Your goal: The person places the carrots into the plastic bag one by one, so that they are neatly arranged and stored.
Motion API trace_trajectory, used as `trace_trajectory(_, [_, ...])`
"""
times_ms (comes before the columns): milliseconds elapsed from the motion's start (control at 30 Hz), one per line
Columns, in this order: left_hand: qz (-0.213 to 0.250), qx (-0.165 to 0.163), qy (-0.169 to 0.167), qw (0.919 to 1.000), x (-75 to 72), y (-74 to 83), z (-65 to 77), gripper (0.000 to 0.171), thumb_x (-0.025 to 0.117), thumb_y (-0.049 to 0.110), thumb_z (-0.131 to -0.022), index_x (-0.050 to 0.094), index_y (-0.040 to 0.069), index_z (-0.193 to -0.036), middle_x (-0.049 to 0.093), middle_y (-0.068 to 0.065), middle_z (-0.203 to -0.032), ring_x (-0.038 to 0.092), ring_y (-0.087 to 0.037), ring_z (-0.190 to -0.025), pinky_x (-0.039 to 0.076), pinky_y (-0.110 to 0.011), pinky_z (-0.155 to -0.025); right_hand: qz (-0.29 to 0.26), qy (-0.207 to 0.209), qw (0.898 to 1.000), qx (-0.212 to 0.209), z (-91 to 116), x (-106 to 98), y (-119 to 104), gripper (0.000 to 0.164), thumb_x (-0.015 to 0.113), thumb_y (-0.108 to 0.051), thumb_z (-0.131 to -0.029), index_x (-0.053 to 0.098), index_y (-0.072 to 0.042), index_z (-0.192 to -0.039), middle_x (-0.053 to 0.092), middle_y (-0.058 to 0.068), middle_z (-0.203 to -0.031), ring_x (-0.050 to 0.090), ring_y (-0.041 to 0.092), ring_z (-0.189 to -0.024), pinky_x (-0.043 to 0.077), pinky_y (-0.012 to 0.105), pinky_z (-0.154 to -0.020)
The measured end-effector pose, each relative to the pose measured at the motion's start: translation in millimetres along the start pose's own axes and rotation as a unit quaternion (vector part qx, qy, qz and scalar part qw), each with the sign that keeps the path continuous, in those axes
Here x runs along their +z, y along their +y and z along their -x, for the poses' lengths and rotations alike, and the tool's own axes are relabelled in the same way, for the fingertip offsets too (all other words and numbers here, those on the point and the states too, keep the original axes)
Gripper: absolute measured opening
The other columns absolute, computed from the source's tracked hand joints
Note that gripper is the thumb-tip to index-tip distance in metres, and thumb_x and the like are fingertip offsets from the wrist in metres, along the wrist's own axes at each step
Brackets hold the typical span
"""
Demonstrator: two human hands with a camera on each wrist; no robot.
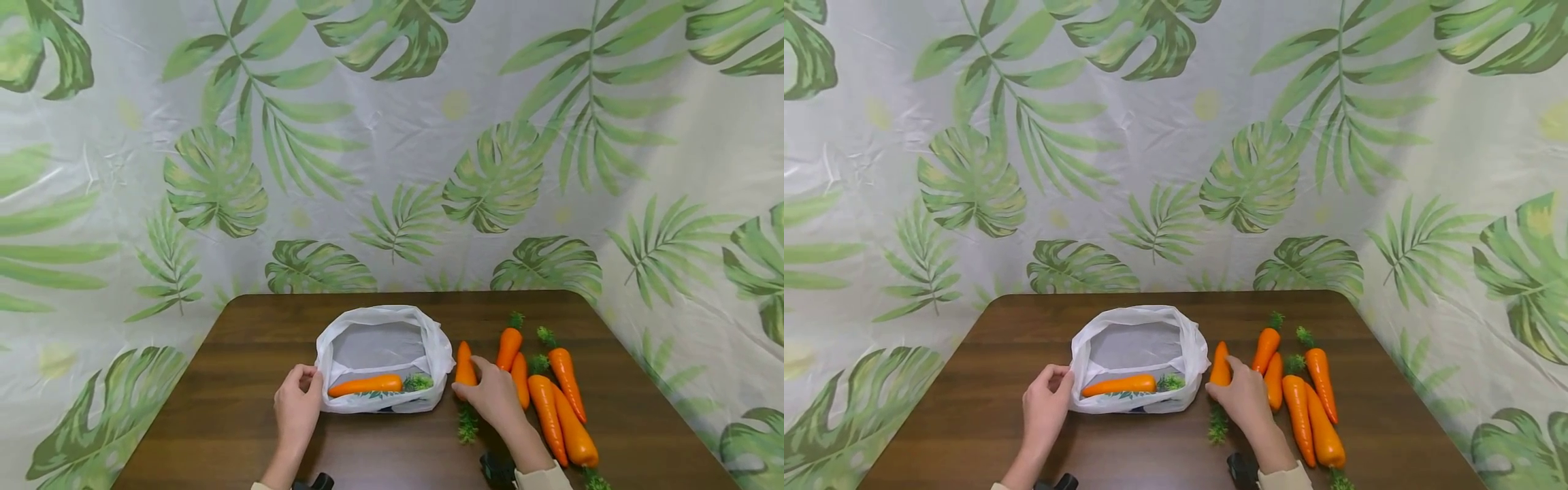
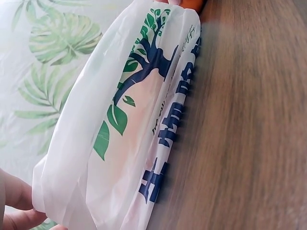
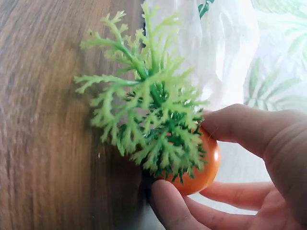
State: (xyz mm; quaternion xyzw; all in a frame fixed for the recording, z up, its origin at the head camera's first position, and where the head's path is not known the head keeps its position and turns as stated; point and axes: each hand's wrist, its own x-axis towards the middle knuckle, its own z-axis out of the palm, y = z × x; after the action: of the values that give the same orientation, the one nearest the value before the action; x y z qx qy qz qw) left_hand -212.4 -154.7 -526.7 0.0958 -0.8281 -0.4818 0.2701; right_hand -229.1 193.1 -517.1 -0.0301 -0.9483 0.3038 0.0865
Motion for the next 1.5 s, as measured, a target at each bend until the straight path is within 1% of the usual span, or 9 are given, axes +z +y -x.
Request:
trace_trajectory(167, [0.002,-0.008,-0.005,1.0,-0.9,-2.3,0.9,0.005,0.069,0.014,-0.093,0.072,0.011,-0.09,0.071,-0.003,-0.083,0.066,-0.025,-0.08,0.048,-0.039,-0.07,-0.005,-0.001,1.0,0.014,1,2,0,0.067,0.081,-0.03,-0.078,0.061,0.002,-0.133,0.069,0.022,-0.114,0.063,0.031,-0.086,0.054,0.048,-0.077])
trace_trajectory(300, [0.001,-0.012,-0.003,0.9999,-1.5,-3.7,0.4,0.005,0.069,0.014,-0.093,0.072,0.011,-0.09,0.071,-0.003,-0.083,0.065,-0.024,-0.08,0.048,-0.039,-0.07,-0.009,0.002,1.0,0.011,1,2,0,0.063,0.078,-0.027,-0.078,0.062,0.003,-0.13,0.069,0.022,-0.112,0.061,0.026,-0.076,0.054,0.041,-0.068])
trace_trajectory(533, [0.002,-0.001,-0.005,1.0,0.3,-0.7,-1.6,0.004,0.069,0.014,-0.093,0.071,0.011,-0.091,0.07,-0.002,-0.082,0.063,-0.023,-0.077,0.047,-0.039,-0.069,-0.016,0.009,1.0,0.015,0,0,0,0.061,0.076,-0.027,-0.079,0.063,0.003,-0.13,0.069,0.021,-0.117,0.061,0.026,-0.078,0.053,0.041,-0.069])
trace_trajectory(700, [-0.006,0.009,0.002,0.9999,2.0,1.4,-2.0,0.004,0.071,0.015,-0.092,0.071,0.012,-0.089,0.071,-0.003,-0.082,0.064,-0.024,-0.078,0.046,-0.04,-0.07,-0.023,0.013,0.999,0.017,-1,-1,0,0.061,0.076,-0.027,-0.079,0.063,0.003,-0.13,0.069,0.021,-0.116,0.06,0.026,-0.076,0.053,0.04,-0.067])
trace_trajectory(900, [-0.04,0.018,0.003,0.999,-1.0,3.3,0.5,0.016,0.079,0.024,-0.087,0.067,0.015,-0.082,0.068,-0.002,-0.081,0.062,-0.025,-0.074,0.043,-0.041,-0.069,-0.026,0.019,0.999,0.021,-1,-3,0,0.061,0.076,-0.027,-0.08,0.062,0.002,-0.132,0.069,0.021,-0.117,0.059,0.026,-0.075,0.052,0.04,-0.067])
trace_trajectory(1000, [-0.057,0.016,-0.002,0.9982,-2.6,4.1,1.8,0.019,0.081,0.027,-0.084,0.066,0.016,-0.081,0.066,-0.003,-0.081,0.061,-0.026,-0.073,0.043,-0.042,-0.069,-0.027,0.023,0.999,0.017,-1,-4,-1,0.061,0.077,-0.027,-0.08,0.062,0.001,-0.132,0.069,0.02,-0.114,0.057,0.025,-0.074,0.051,0.039,-0.067])
trace_trajectory(1100, [-0.07,0.009,-0.008,0.9975,-3.9,5.0,2.5,0.019,0.081,0.028,-0.084,0.066,0.016,-0.082,0.066,-0.004,-0.082,0.062,-0.027,-0.074,0.044,-0.044,-0.069,-0.03,0.025,0.999,0.013,-1,-6,-3,0.06,0.077,-0.027,-0.08,0.063,0.0,-0.131,0.071,0.017,-0.109,0.056,0.024,-0.071,0.05,0.037,-0.065])
trace_trajectory(1267, [-0.075,-0.001,-0.009,0.9971,-4.8,4.8,3.5,0.015,0.078,0.025,-0.086,0.067,0.016,-0.083,0.068,-0.002,-0.081,0.065,-0.027,-0.076,0.046,-0.047,-0.071,-0.04,0.026,0.999,0.007,-2,-9,-6,0.06,0.077,-0.027,-0.08,0.063,-0.001,-0.132,0.071,0.013,-0.103,0.056,0.022,-0.07,0.048,0.035,-0.063])
trace_trajectory(1500, [-0.076,-0.004,-0.014,0.997,-4.9,5.9,3.5,0.015,0.077,0.026,-0.087,0.067,0.017,-0.082,0.07,0.001,-0.077,0.066,-0.024,-0.075,0.046,-0.047,-0.069,-0.04,0.027,0.999,0.003,-4,-18,-9,0.062,0.077,-0.026,-0.08,0.061,-0.002,-0.135,0.072,0.012,-0.103,0.058,0.02,-0.07,0.047,0.034,-0.061])
